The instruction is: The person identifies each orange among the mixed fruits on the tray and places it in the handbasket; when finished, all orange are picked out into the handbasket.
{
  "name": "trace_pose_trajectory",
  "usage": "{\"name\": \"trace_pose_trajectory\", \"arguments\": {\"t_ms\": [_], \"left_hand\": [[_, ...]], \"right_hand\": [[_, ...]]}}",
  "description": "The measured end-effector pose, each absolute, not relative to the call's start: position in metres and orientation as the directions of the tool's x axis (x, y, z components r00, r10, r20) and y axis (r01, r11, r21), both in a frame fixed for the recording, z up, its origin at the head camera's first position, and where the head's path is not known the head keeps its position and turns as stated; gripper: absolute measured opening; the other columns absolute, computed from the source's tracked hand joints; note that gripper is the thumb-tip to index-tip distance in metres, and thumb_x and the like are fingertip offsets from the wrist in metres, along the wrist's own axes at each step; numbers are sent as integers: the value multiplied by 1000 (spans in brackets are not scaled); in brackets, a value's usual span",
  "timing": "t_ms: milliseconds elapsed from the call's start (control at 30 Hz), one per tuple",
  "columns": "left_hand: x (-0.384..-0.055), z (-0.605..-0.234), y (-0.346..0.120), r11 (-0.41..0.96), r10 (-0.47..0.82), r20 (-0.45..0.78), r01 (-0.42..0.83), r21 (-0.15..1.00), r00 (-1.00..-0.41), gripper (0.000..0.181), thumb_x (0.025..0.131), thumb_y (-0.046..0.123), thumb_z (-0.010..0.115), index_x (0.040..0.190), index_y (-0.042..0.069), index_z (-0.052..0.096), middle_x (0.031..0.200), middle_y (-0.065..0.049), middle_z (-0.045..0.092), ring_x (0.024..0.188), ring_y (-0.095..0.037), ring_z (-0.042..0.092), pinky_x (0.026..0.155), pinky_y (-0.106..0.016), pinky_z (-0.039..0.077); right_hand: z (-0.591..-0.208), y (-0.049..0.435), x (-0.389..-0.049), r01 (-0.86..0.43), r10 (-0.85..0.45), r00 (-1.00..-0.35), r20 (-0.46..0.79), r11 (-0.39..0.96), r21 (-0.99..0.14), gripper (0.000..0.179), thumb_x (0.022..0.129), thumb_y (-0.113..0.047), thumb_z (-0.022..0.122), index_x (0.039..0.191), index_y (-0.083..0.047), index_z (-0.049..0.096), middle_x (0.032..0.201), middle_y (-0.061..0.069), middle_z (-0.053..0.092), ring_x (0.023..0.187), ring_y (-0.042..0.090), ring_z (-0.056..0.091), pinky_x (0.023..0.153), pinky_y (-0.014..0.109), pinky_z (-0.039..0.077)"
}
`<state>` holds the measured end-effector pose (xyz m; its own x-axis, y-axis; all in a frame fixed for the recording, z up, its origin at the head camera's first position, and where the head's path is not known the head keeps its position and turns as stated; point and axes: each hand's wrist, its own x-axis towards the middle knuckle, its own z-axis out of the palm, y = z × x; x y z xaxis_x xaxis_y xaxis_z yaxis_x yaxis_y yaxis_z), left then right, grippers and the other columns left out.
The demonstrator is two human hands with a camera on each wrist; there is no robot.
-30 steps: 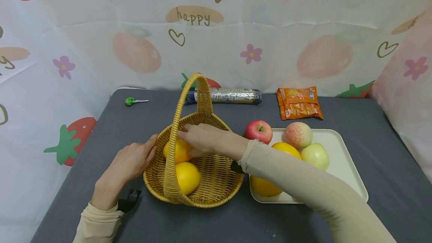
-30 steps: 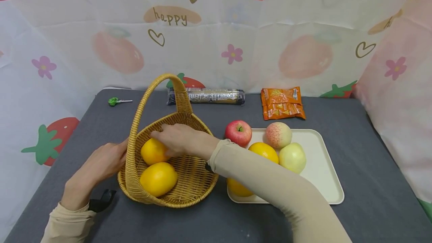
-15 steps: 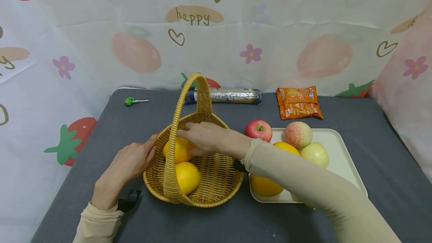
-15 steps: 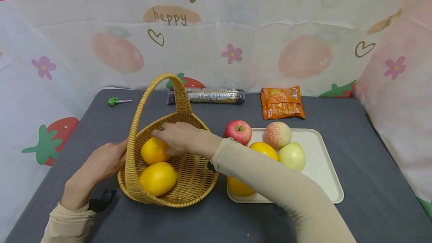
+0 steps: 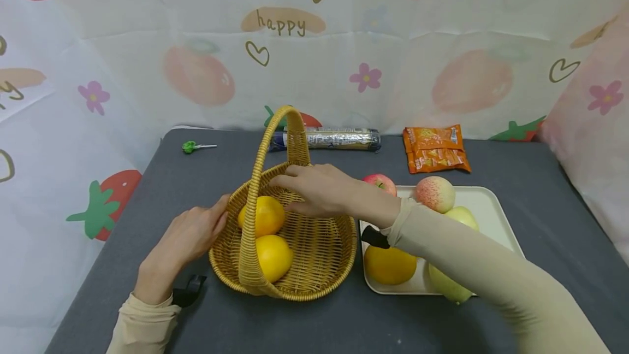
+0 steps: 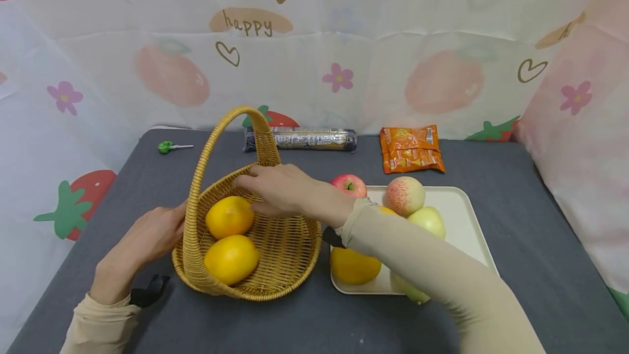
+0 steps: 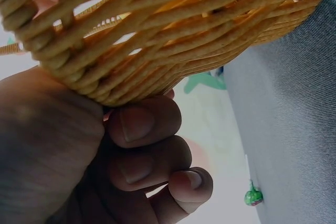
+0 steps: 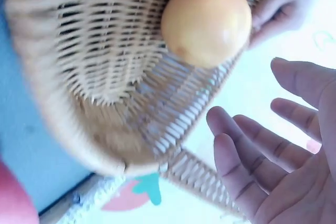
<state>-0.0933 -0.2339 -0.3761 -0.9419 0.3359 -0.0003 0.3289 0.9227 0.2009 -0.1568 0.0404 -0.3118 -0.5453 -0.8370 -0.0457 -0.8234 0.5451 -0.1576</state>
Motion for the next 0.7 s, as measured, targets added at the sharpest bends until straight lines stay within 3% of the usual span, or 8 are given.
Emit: {"name": "trace_pose_trajectory", "arguments": {"t_ms": [267,500,700], "left_hand": [[-92,-375,-233,922,335,5,329,202,-942,39,100,18,52,136,5,48,57,0,38,47,-14,37,46,-27,30],[-92,-376,-233,925,332,-1,326,197,-943,39,100,19,52,136,4,48,57,0,38,47,-14,37,46,-27,31],[-92,-375,-234,926,334,9,329,187,-943,39,100,18,52,136,4,49,57,-1,40,49,-15,39,48,-29,34]], "right_hand": [[-301,96,-157,-820,-811,-568,138,544,-179,42,92,-28,68,132,-18,59,113,3,65,71,13,60,62,29,50],[-302,144,-150,-739,-737,-667,110,635,-227,43,91,-27,68,132,-17,60,122,4,64,81,15,66,65,30,51],[-314,176,-135,-734,-727,-677,117,654,-186,39,90,-25,70,127,-14,63,118,6,66,79,17,64,66,30,52]]}}
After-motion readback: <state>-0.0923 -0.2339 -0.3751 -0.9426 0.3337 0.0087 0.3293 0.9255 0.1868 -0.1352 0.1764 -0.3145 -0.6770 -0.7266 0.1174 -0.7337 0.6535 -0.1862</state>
